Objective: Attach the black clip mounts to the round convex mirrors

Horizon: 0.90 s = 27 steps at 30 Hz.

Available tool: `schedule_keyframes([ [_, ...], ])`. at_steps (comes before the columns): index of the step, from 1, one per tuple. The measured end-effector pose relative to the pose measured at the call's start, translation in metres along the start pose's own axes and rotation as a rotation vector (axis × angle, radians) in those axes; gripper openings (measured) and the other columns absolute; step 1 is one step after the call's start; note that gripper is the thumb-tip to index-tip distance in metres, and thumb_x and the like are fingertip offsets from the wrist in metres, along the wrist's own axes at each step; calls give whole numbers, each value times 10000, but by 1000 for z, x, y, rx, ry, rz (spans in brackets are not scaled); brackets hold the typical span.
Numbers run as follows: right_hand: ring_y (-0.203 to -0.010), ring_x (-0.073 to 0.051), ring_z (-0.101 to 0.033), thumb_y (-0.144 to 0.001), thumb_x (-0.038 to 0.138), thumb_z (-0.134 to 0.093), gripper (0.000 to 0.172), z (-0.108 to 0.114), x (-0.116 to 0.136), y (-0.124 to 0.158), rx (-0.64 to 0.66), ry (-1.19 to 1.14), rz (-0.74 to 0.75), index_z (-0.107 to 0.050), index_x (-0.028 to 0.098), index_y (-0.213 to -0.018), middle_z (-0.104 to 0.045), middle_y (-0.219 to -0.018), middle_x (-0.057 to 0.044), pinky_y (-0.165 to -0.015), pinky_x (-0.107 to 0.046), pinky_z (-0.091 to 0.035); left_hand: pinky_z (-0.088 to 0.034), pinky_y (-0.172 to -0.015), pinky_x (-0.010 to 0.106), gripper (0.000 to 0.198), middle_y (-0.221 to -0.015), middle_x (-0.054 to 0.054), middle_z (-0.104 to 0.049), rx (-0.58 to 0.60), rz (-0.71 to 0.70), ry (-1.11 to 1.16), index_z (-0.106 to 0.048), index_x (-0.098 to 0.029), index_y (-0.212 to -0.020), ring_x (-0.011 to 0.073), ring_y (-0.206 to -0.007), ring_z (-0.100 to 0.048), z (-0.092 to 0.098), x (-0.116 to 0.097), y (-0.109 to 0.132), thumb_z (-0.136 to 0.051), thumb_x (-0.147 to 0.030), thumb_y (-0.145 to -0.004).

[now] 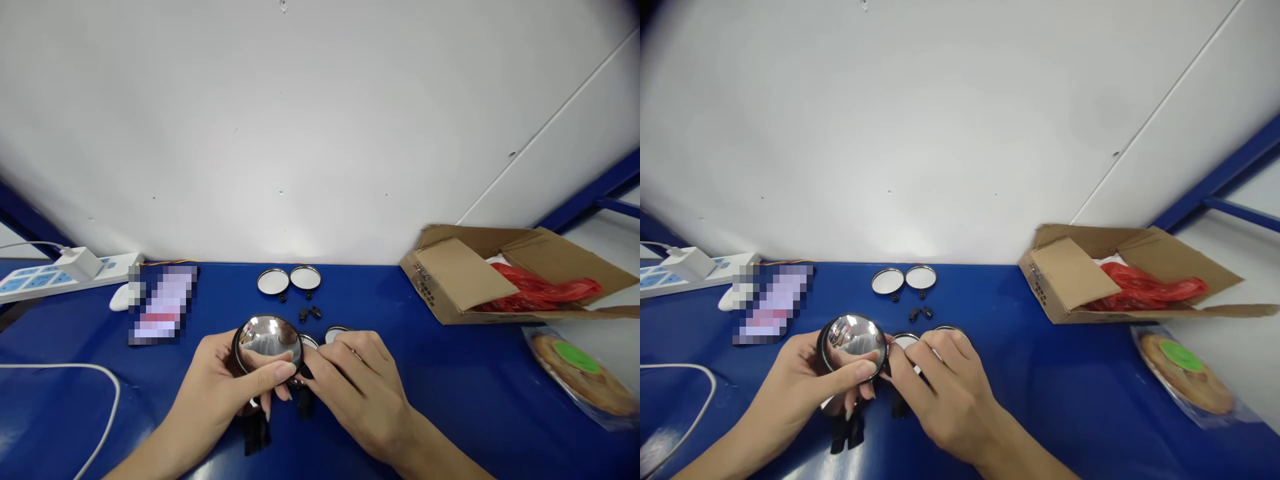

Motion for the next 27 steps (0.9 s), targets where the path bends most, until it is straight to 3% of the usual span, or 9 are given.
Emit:
schedule_keyframes([
  [3,-871,-240,-664,-1082,111,-722,131,-5,-3,2,47,-53,-19,-752,156,-1200,-819,-933,-54,-828,-424,-497,-386,-463,240,375,-568,40,-744,5,55,-20,-856,-195,-730,142,-461,-579,4,2,-2,-1008,-526,-822],
  [6,-911,-236,-657,-1094,90,-699,135,-8,-3,1,93,-104,-6,-758,167,-1188,-814,-951,-46,-820,-407,-495,-409,-505,251,379,-533,28,-689,75,85,-57,-842,-180,-679,126,-470,-550,5,0,-4,-989,-488,-846],
  [9,-844,-210,-631,-1137,130,-661,107,-11,-2,-2,165,-139,51,-761,157,-1108,-757,-848,-26,-781,-396,-484,-423,-529,253,322,-585,38,-720,177,124,-64,-840,-173,-683,126,-501,-567,2,-2,-6,-986,-411,-844],
  [11,-786,-192,-603,-1164,149,-620,179,-15,0,-3,231,-160,103,-759,158,-1052,-715,-794,-8,-741,-391,-461,-421,-525,248,309,-616,42,-737,247,146,-73,-830,-169,-695,119,-508,-557,0,-3,-7,-984,-393,-842],
  [17,-812,-178,-589,-1186,104,-543,287,-15,0,-6,310,-269,140,-769,166,-1021,-723,-820,-4,-753,-378,-451,-394,-490,250,278,-701,48,-778,344,113,-154,-831,-179,-754,102,-497,-514,1,-10,-6,-964,-392,-872],
  [20,-826,-177,-579,-1181,204,-637,192,-11,-7,-11,265,-353,63,-785,176,-1062,-752,-864,-7,-739,-366,-456,-444,-512,276,323,-632,51,-756,337,89,-161,-860,-178,-730,115,-475,-532,2,-12,-6,-935,-436,-907],
  [23,-863,-183,-608,-1152,311,-706,159,-10,-25,-12,216,-523,-108,-817,208,-1104,-770,-911,-13,-778,-349,-517,-498,-546,298,402,-621,62,-756,298,93,-119,-849,-171,-697,128,-470,-567,4,-10,-8,-923,-497,-920],
  [27,-874,-211,-628,-1130,340,-751,161,-6,-71,-3,63,-525,-385,-858,283,-1237,-788,-917,-13,-802,-377,-560,-507,-572,269,397,-694,39,-777,34,15,-90,-811,-186,-714,99,-487,-543,33,-16,-20,-927,-500,-928],
])
Point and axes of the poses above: each hand's wrist, its own y-axis away from the middle knuckle, its own z-axis out of the back of the hand, x = y × z, the point moved 9 cm from there along -y, towards the middle knuckle
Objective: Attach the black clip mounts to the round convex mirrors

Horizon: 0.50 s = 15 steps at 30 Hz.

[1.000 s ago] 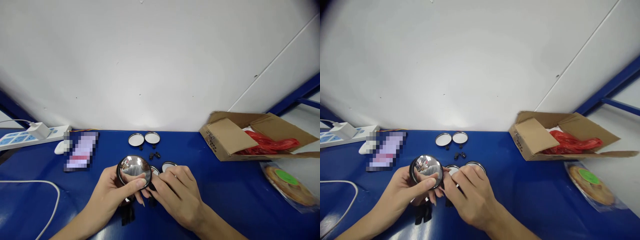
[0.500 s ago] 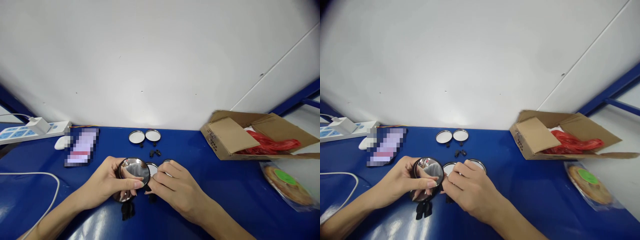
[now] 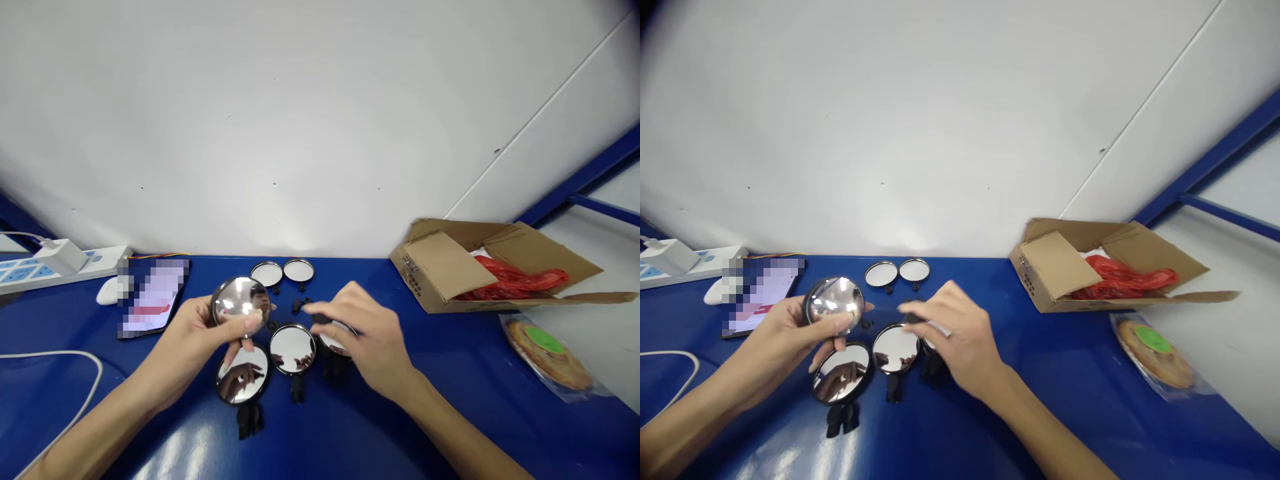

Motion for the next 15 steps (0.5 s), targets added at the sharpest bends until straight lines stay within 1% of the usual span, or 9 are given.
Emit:
schedule_keyframes([
  [2,-879,-231,-621,-1113,329,-768,198,15,-24,1,-109,51,-138,-866,314,-1284,-768,-899,-18,-792,-399,-559,-498,-584,245,332,-697,16,-750,-122,-43,20,-799,-194,-755,104,-539,-549,16,-3,-3,-947,-445,-914],
  [4,-890,-241,-617,-1104,343,-760,248,21,-45,3,-142,75,-267,-862,323,-1329,-738,-887,-25,-769,-400,-550,-514,-601,236,260,-742,16,-742,-165,-49,64,-809,-194,-841,133,-630,-601,24,-3,-6,-961,-398,-898],
  [7,-913,-252,-630,-1077,400,-763,260,16,-68,8,-97,93,-395,-885,315,-1290,-709,-896,-39,-784,-408,-541,-562,-646,243,268,-838,37,-760,-185,-25,129,-821,-176,-969,169,-746,-669,28,2,-9,-972,-382,-889],
  [11,-911,-268,-642,-1014,445,-777,241,1,-89,14,7,73,-518,-923,302,-1140,-704,-855,-46,-829,-426,-536,-633,-722,291,336,-999,99,-823,-202,1,155,-796,-151,-1069,218,-841,-769,31,8,-13,-905,-449,-957],
  [13,-895,-267,-649,-997,457,-774,239,-3,-95,16,31,61,-555,-926,301,-1095,-717,-840,-44,-829,-425,-533,-664,-755,330,318,-1071,128,-841,-222,10,165,-768,-149,-1120,255,-882,-814,34,12,-16,-863,-419,-981],
  [15,-892,-272,-657,-988,475,-763,249,-4,-100,17,39,65,-581,-921,298,-1063,-741,-849,-47,-825,-427,-528,-683,-784,364,281,-1079,135,-849,-252,7,167,-726,-157,-1159,290,-928,-844,39,15,-19,-823,-361,-991],
])
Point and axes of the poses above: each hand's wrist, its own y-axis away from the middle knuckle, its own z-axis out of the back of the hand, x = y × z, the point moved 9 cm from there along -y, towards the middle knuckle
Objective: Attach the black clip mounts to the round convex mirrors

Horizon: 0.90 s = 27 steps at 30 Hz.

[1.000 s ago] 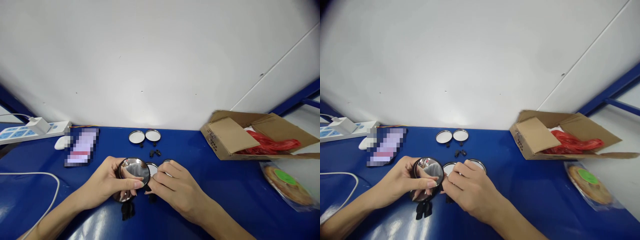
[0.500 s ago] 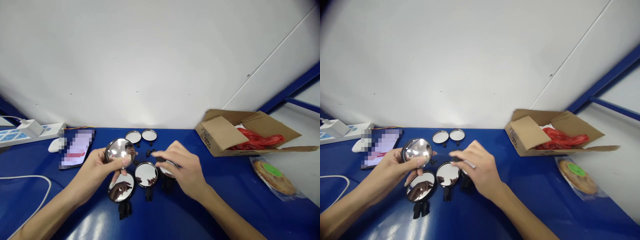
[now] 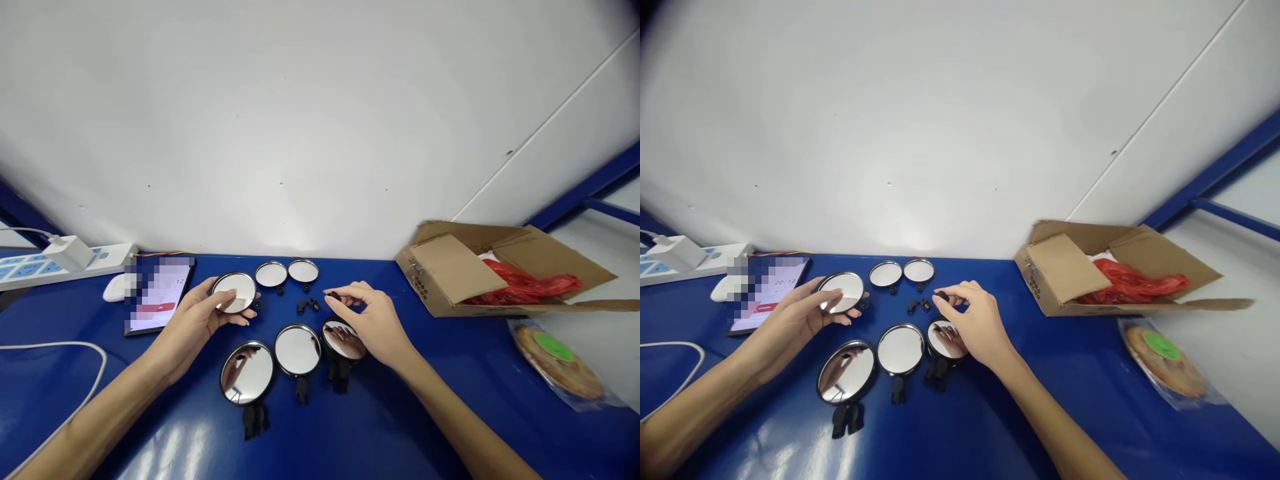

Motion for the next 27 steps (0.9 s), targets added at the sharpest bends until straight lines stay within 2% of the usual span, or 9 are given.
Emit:
schedule_keyframes([
  [4,-935,-299,-681,-966,492,-744,265,-2,-6,-2,16,22,-49,-904,290,-1027,-805,-893,-55,-880,-453,-522,-695,-849,385,333,-1103,104,-847,-59,-54,-39,-658,-183,-1243,303,-1007,-862,11,2,-8,-796,-361,-998],
  [7,-945,-306,-706,-951,499,-743,271,-5,-11,-1,39,22,-96,-893,278,-997,-826,-903,-52,-923,-459,-518,-697,-863,409,565,-1059,82,-852,-57,-77,-121,-618,-182,-1384,302,-963,-864,16,6,-14,-861,-456,-954],
  [10,-845,-279,-727,-952,526,-733,309,-9,-19,0,91,-7,-162,-883,256,-954,-809,-838,-34,-836,-414,-528,-697,-863,436,798,-1041,75,-853,-51,-67,-216,-555,-163,-1537,292,-895,-857,19,12,-19,-899,-521,-912],
  [12,-819,-269,-733,-953,544,-724,337,-11,-23,0,110,-24,-199,-880,245,-947,-795,-814,-25,-786,-387,-519,-687,-832,428,860,-1052,77,-848,-55,-61,-281,-557,-147,-1569,278,-855,-843,21,14,-21,-907,-541,-890],
  [16,-892,-285,-758,-954,555,-704,364,-11,-25,1,118,-34,-227,-887,240,-973,-824,-872,-31,-836,-386,-520,-626,-725,397,847,-877,35,-811,-61,-68,-438,-640,-133,-1529,266,-761,-781,21,14,-20,-908,-570,-856],
  [20,-839,-269,-773,-954,544,-679,368,-12,-20,2,148,-44,-249,-892,249,-1010,-846,-889,-33,-845,-390,-531,-534,-671,382,820,-747,-32,-726,-120,-97,-615,-649,-200,-1550,252,-670,-702,21,12,-14,-867,-598,-868],
  [23,-831,-272,-775,-958,534,-652,371,-11,-16,4,163,-33,-258,-893,258,-1015,-849,-884,-39,-815,-392,-517,-492,-670,396,793,-692,-57,-667,-176,-116,-746,-667,-223,-1536,255,-605,-660,24,9,-10,-815,-655,-887],
  [27,-907,-289,-784,-954,498,-644,345,-10,-13,4,159,2,-258,-887,276,-1058,-860,-931,-42,-852,-410,-505,-500,-739,449,780,-687,-30,-680,-220,-151,-877,-698,-181,-1483,312,-640,-694,26,0,-7,-732,-712,-913],
])
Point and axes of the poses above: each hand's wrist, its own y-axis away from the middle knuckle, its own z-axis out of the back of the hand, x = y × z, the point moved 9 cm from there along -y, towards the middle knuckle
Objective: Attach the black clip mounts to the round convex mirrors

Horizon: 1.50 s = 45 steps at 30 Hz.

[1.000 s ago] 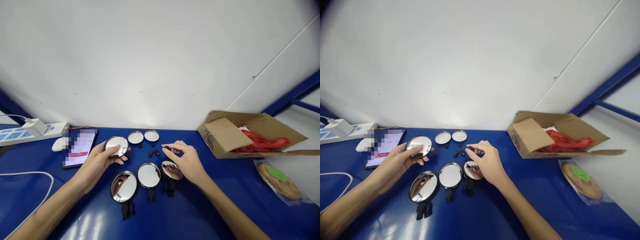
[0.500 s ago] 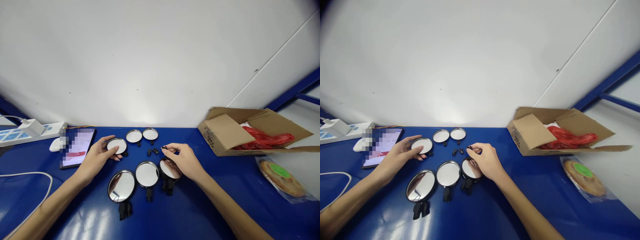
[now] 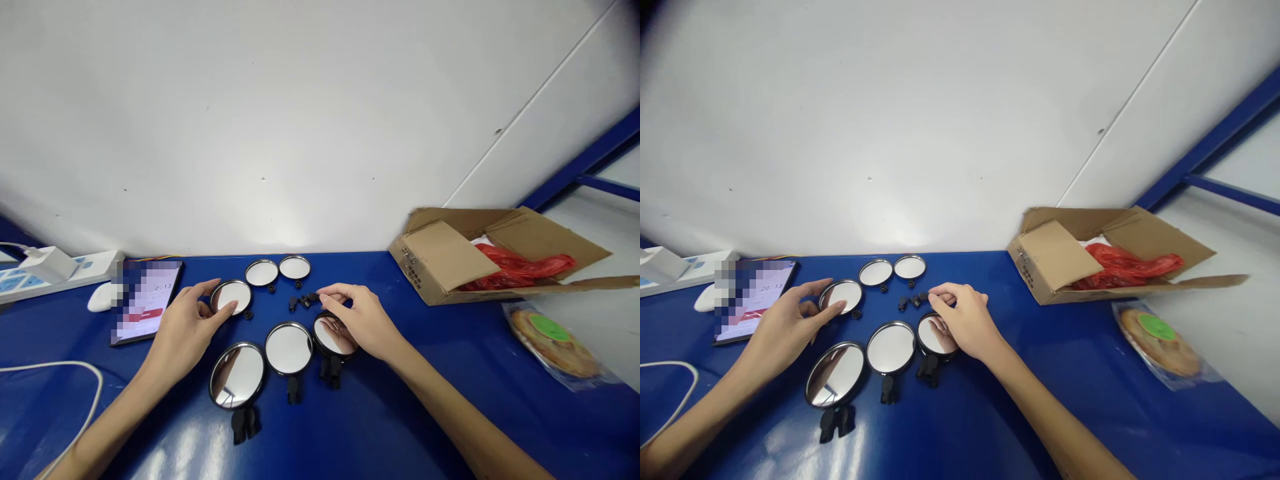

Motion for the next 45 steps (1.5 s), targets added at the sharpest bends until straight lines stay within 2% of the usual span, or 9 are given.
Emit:
schedule_keyframes([
  [5,-915,-294,-772,-984,525,-631,353,-1,-2,0,-21,43,16,-871,301,-1114,-836,-893,-29,-900,-437,-512,-513,-902,502,649,-695,53,-743,-32,-71,-81,-768,-168,-1281,446,-1056,-747,3,-9,-1,-716,-706,-922],
  [9,-927,-291,-763,-1003,537,-621,368,-1,-5,-1,-28,61,28,-857,307,-1167,-830,-933,-34,-906,-436,-521,-520,-949,488,514,-699,86,-775,-44,-114,-109,-782,-195,-1167,450,-1297,-676,2,-12,0,-689,-657,-963],
  [16,-1051,-314,-745,-1031,545,-572,382,-3,-5,0,-29,116,59,-853,319,-1159,-828,-922,-33,-1043,-495,-463,-558,-964,507,503,-834,91,-838,-60,-122,-109,-804,-197,-1226,441,-1215,-764,4,-13,3,-714,-626,-978],
  [23,-1099,-321,-703,-1053,510,-559,375,-1,1,1,-62,185,114,-828,294,-1199,-829,-942,-41,-1146,-550,-327,-565,-1018,536,574,-686,66,-762,-48,-152,-138,-814,-204,-1320,458,-1244,-737,3,-12,0,-656,-675,-1032],
  [26,-1087,-324,-687,-1057,450,-553,343,0,7,5,-83,222,143,-827,308,-1207,-817,-936,-41,-1108,-559,-318,-592,-977,518,731,-1084,135,-823,-57,-153,-146,-762,-170,-1473,409,-1083,-776,4,-11,2,-672,-727,-1008],
  [28,-1079,-324,-681,-1065,420,-541,337,2,11,7,-102,243,161,-827,310,-1206,-810,-950,-44,-1083,-560,-316,-607,-949,498,818,-1390,170,-737,-56,-158,-143,-705,-166,-1559,334,-944,-790,3,-11,5,-671,-763,-1000],
  [32,-1065,-313,-676,-1085,391,-533,324,9,19,11,-136,259,192,-832,313,-1183,-809,-993,-45,-1059,-547,-320,-611,-895,469,832,-1609,152,-605,-15,-179,-142,-655,-193,-1603,200,-708,-718,-3,-13,9,-627,-790,-1024],
  [38,-1032,-288,-678,-1106,337,-551,293,16,36,22,-186,256,287,-841,298,-1115,-808,-965,-39,-1029,-522,-320,-591,-837,434,760,-1619,120,-625,39,-207,-191,-612,-214,-1613,204,-715,-684,-8,-16,10,-618,-714,-1042],
  [45,-992,-276,-644,-1143,335,-529,308,6,48,34,-156,268,362,-837,315,-1133,-774,-923,-32,-996,-518,-317,-584,-735,404,687,-1529,118,-667,71,-235,-172,-590,-231,-1602,216,-717,-682,-8,-17,11,-643,-615,-1035],
])
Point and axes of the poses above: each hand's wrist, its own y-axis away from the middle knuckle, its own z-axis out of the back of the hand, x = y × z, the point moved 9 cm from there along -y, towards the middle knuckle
